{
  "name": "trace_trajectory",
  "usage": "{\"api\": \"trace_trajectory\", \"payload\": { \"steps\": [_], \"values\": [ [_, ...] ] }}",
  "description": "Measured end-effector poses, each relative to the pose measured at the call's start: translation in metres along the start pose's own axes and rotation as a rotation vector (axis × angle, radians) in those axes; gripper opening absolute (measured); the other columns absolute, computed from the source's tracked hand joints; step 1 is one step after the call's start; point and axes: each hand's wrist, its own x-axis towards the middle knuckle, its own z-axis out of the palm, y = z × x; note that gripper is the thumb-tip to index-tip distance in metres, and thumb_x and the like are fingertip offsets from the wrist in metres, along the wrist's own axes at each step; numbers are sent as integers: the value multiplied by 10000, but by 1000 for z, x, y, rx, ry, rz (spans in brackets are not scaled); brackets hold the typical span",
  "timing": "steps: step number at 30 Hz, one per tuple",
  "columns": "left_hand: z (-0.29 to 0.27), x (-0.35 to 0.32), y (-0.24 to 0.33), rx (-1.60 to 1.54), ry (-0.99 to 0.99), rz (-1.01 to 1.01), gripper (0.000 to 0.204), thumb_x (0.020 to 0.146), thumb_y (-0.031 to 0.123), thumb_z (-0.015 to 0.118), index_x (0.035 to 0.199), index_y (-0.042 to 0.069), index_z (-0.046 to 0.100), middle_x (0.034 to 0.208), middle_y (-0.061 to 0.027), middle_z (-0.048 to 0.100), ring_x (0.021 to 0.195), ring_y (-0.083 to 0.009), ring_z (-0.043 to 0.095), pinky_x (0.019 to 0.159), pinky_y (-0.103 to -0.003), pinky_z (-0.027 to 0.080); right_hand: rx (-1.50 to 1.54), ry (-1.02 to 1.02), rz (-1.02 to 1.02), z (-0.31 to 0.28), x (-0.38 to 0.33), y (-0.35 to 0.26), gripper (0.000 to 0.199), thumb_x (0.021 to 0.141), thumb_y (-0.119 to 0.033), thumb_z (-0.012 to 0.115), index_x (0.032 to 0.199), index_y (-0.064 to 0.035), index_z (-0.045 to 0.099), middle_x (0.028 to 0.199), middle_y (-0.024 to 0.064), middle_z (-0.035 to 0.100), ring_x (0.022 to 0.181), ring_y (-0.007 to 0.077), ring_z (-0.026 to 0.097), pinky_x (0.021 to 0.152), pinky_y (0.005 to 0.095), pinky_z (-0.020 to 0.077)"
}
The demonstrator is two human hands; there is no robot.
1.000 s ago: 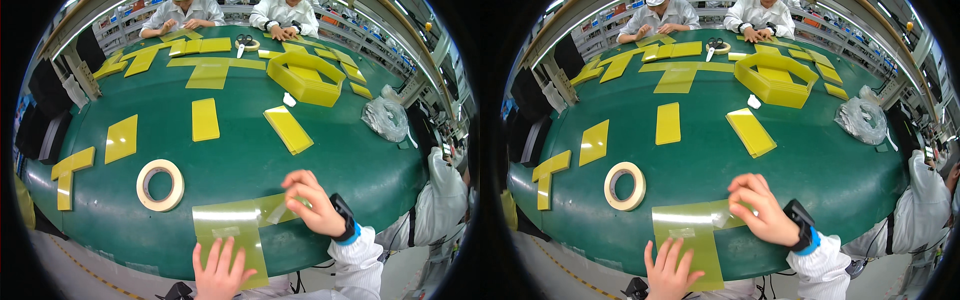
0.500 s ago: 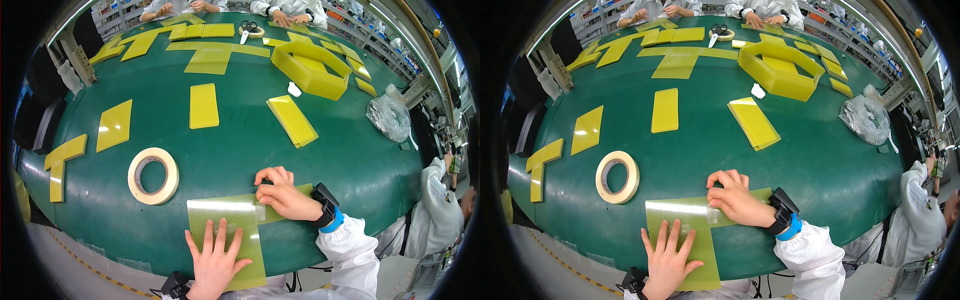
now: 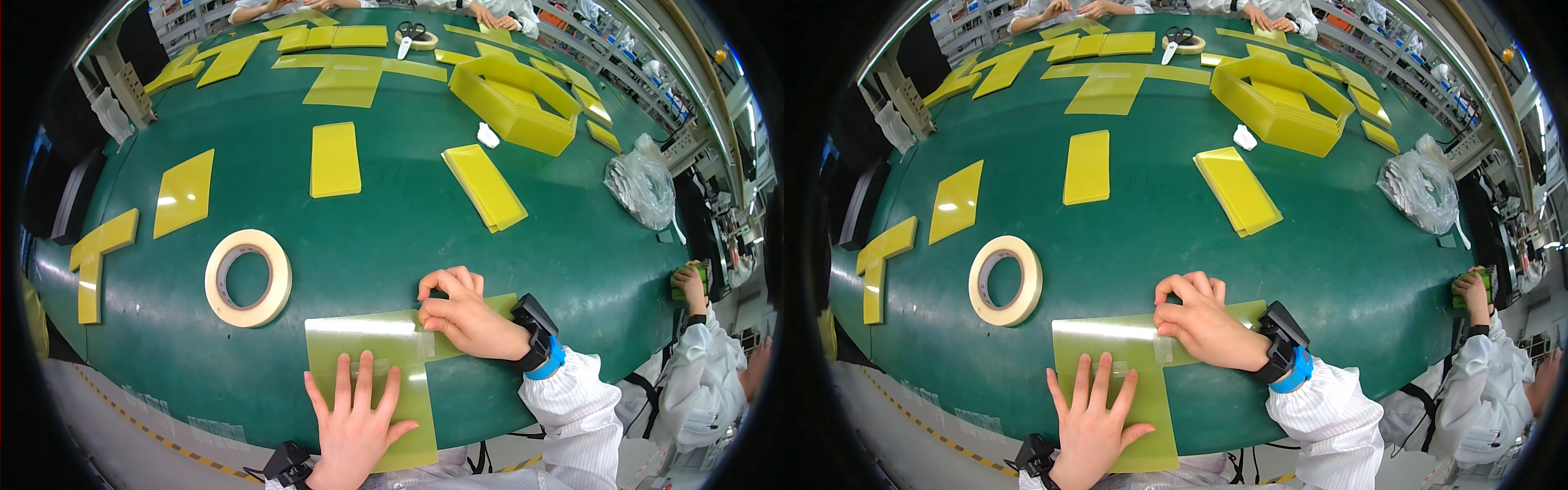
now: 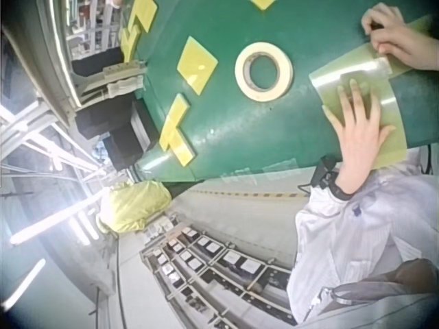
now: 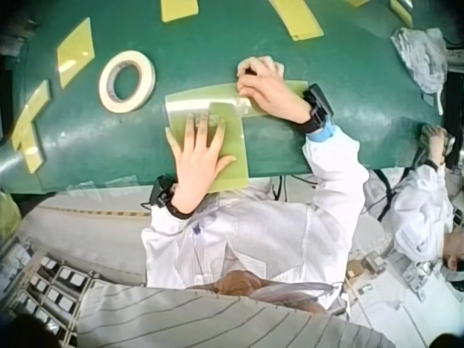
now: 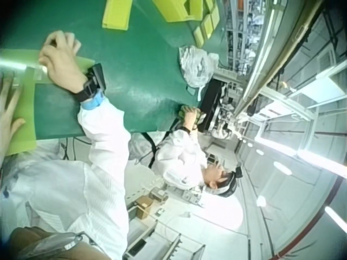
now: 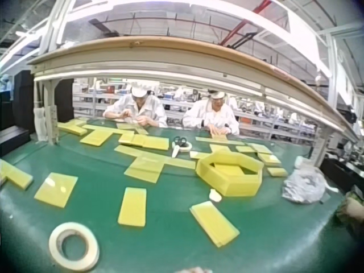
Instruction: The recorder applies adhesive tape to yellow plastic parts and transparent sheets at a manufacturing workstation.
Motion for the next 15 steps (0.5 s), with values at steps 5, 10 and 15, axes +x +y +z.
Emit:
{"api": "trace_trajectory", "payload": {
  "steps": [5,10,15],
  "values": [
    [1,0,0,6,2,3,712,715,608,607,1257,148,558,1349,-192,434,1268,-403,381,1003,-738,156,-15,6,0,0,0,1,69,856,-176,629,825,-131,585,1046,13,463,1009,244,384,886,400,252],
    [1,1,0,10,-2,2,711,716,610,606,1256,149,559,1347,-192,437,1270,-403,380,1003,-739,153,-32,11,-8,2,0,2,62,846,-167,641,827,-125,599,1044,13,473,1001,241,391,872,398,259],
    [0,1,0,17,2,3,711,713,610,609,1254,151,561,1340,-190,447,1269,-404,384,1005,-739,150,-51,20,-21,3,-1,2,57,835,-164,651,836,-119,616,1044,14,485,992,241,402,858,401,270]
  ]
}}
